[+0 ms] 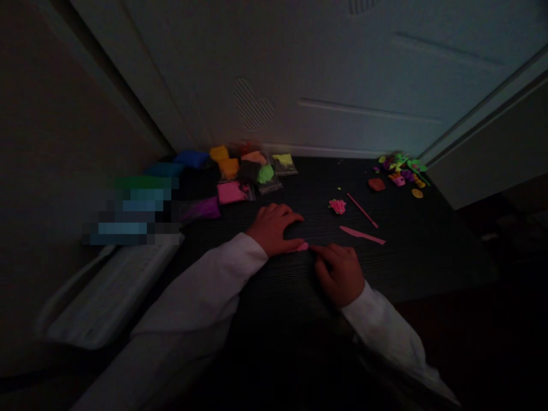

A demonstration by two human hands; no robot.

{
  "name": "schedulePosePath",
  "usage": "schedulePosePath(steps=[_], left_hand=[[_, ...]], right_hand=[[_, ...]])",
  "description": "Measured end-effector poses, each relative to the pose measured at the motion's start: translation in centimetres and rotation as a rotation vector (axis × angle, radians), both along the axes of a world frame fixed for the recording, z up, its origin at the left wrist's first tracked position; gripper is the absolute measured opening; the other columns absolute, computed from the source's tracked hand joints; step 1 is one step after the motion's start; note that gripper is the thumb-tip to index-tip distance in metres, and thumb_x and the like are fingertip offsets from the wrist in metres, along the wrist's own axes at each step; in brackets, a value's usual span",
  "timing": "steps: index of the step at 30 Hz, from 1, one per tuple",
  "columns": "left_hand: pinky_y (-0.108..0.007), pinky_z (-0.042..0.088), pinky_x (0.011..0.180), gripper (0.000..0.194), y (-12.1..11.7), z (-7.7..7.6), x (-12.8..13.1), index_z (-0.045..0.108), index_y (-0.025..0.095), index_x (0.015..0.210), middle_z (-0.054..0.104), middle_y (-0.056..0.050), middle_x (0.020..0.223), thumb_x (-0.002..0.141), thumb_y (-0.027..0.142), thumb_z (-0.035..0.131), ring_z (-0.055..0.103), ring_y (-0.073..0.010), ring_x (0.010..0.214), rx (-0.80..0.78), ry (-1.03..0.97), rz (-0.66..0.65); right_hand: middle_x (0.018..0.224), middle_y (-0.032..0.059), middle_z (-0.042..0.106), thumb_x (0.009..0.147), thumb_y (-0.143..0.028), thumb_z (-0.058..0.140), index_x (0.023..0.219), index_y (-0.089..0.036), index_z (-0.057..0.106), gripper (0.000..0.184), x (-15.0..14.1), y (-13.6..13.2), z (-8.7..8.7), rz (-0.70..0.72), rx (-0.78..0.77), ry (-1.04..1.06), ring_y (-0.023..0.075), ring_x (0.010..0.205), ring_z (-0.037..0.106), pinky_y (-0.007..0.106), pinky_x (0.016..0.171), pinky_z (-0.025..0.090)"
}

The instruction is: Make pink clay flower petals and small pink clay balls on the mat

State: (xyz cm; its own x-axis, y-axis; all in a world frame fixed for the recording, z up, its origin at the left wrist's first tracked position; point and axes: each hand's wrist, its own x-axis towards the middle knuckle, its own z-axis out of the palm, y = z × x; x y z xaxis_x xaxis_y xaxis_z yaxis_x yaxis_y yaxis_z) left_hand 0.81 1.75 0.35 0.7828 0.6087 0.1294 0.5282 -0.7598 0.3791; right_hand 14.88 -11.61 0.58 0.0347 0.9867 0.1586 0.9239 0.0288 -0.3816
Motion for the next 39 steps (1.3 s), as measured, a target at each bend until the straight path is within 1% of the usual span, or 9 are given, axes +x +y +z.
schedulePosePath(steps=[12,17,22,27,33,39], left_hand=[[-0.035,0.028,0.076,0.056,-0.5,0.2,0.0,0.047,0.028,0.105,0.047,-0.003,0.099,0.061,0.062,0.044,0.038,-0.0222,0.093,0.043,0.012,0.031],[-0.035,0.028,0.077,0.052,-0.8,0.1,0.2,0.048,0.028,0.104,0.046,-0.003,0.099,0.062,0.059,0.045,0.038,-0.0221,0.093,0.069,0.013,0.058],[-0.036,0.027,0.077,0.052,-0.9,0.1,0.2,0.047,0.028,0.104,0.046,-0.002,0.099,0.062,0.059,0.046,0.038,-0.022,0.093,0.069,0.01,0.057],[-0.036,0.027,0.078,0.052,-0.9,0.2,0.0,0.047,0.028,0.104,0.046,-0.002,0.099,0.063,0.06,0.043,0.038,-0.022,0.093,0.064,0.004,0.055],[-0.036,0.027,0.078,0.057,-0.9,0.1,0.0,0.047,0.028,0.105,0.045,-0.003,0.1,0.06,0.063,0.044,0.038,-0.0222,0.093,0.065,0.005,0.046],[-0.037,0.027,0.078,0.056,-1.4,0.3,0.2,0.047,0.027,0.105,0.045,-0.004,0.1,0.06,0.06,0.047,0.037,-0.0227,0.093,0.096,0.018,0.07]], right_hand=[[0.077,0.0034,0.056,0.075,-0.021,0.042,0.101,-0.02,0.055,0.03,-0.1,0.0,-0.1,0.015,-0.019,-0.082,0.0155,0.076,0.048,0.03,0.07,0.027],[0.078,0.0024,0.055,0.075,-0.02,0.042,0.102,-0.022,0.055,0.03,-0.1,0.2,0.0,0.025,-0.027,-0.064,0.0154,0.077,0.049,0.03,0.071,0.027],[0.077,0.0019,0.055,0.076,-0.02,0.042,0.102,-0.023,0.055,0.029,0.0,0.1,0.0,0.048,-0.021,-0.026,0.0149,0.077,0.049,0.03,0.071,0.027],[0.077,0.0015,0.056,0.076,-0.019,0.042,0.1,-0.022,0.055,0.028,0.1,0.0,0.1,0.016,-0.005,0.005,0.0146,0.077,0.05,0.03,0.071,0.028],[0.077,0.0018,0.057,0.076,-0.018,0.042,0.093,-0.021,0.058,0.024,0.3,0.1,-0.1,-0.02,0.027,0.021,0.0149,0.077,0.05,0.03,0.072,0.029],[0.08,0.0027,0.057,0.075,-0.019,0.043,0.097,-0.021,0.057,0.026,0.1,0.2,-0.1,-0.014,0.018,-0.025,0.0157,0.079,0.049,0.031,0.073,0.028]])
